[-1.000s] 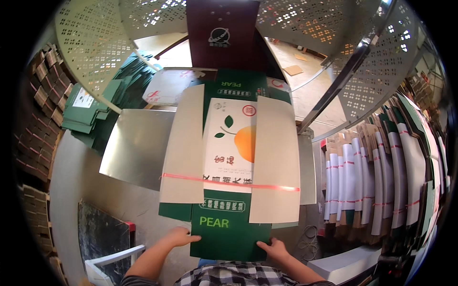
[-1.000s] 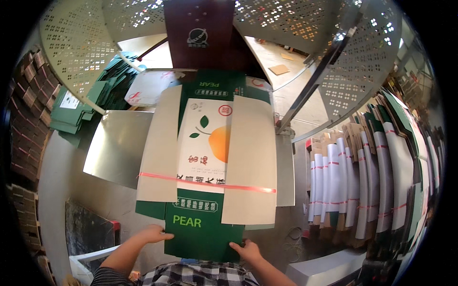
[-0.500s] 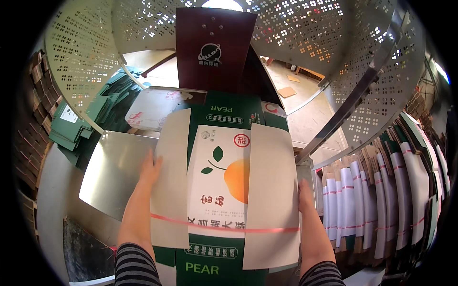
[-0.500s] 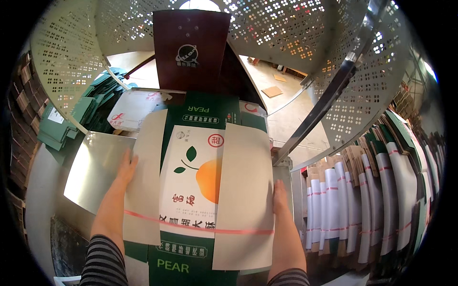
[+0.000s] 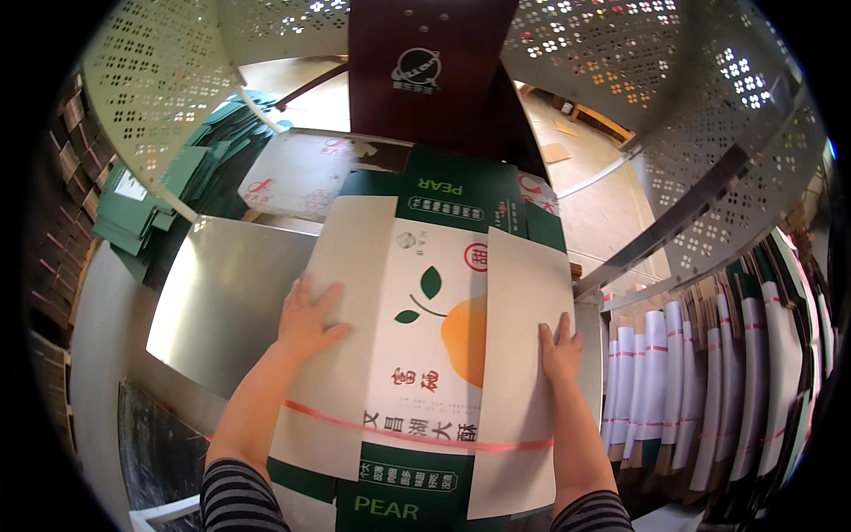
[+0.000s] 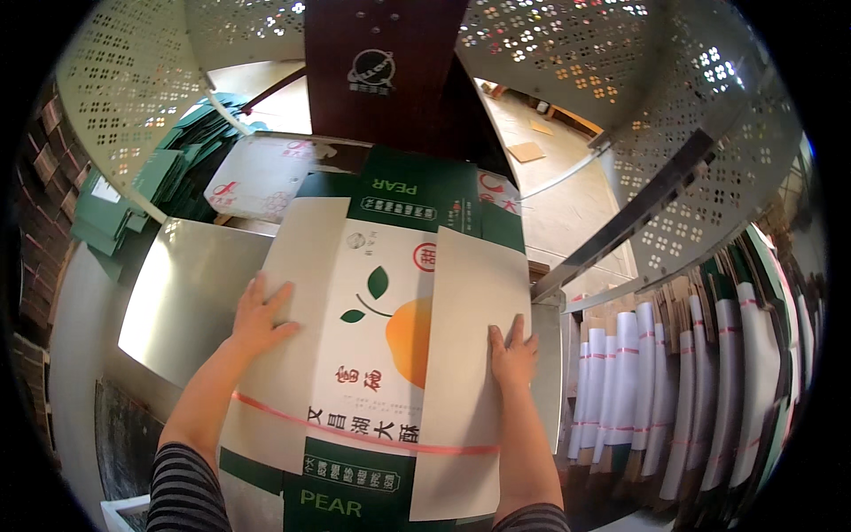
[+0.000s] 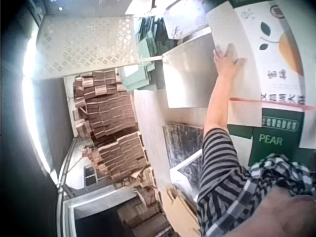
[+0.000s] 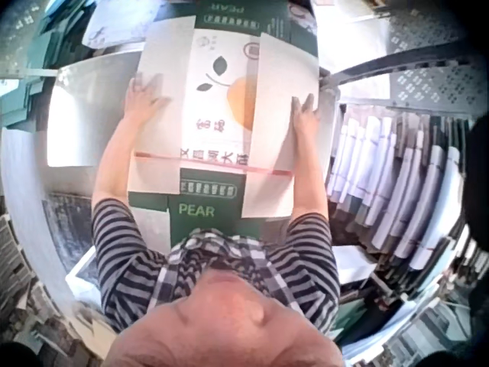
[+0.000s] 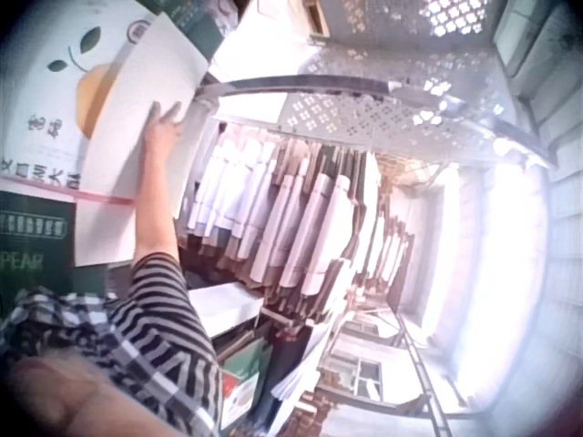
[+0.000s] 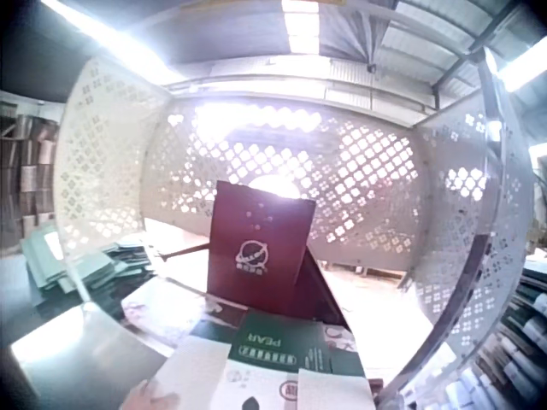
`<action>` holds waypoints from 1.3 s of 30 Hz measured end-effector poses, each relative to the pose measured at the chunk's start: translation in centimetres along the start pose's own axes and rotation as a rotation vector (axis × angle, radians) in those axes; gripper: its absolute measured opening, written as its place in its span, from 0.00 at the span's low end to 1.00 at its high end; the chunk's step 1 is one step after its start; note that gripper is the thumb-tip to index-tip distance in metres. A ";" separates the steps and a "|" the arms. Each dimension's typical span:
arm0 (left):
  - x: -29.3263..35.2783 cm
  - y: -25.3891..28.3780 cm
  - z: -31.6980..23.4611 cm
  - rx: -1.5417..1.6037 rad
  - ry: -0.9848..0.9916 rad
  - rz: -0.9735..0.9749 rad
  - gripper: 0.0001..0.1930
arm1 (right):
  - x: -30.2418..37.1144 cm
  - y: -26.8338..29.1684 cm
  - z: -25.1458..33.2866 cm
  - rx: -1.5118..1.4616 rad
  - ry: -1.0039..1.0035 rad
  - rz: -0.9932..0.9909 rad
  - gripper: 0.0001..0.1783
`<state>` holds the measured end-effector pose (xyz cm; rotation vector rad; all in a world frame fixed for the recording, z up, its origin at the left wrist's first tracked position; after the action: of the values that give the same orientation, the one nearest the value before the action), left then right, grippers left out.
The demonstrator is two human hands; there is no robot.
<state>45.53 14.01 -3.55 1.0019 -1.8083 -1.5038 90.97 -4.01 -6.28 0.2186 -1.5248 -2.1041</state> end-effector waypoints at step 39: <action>-0.1 -1.6 -7.5 -0.027 -0.183 0.032 0.36 | 8.6 1.4 5.8 0.183 0.365 0.032 0.51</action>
<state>52.01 9.89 -3.58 0.8420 -1.9137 -1.6416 81.69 -3.82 -1.50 0.6049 -1.4817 -1.7791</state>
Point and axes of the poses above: each hand's wrist, its own x-axis away from the middle knuckle, its own y-axis out of the back of the hand, z = x × y, the point moved 6 cm from there along -x, towards the middle knuckle, and after that the axes turned 9 degrees about -y, right-handed, at the moved point
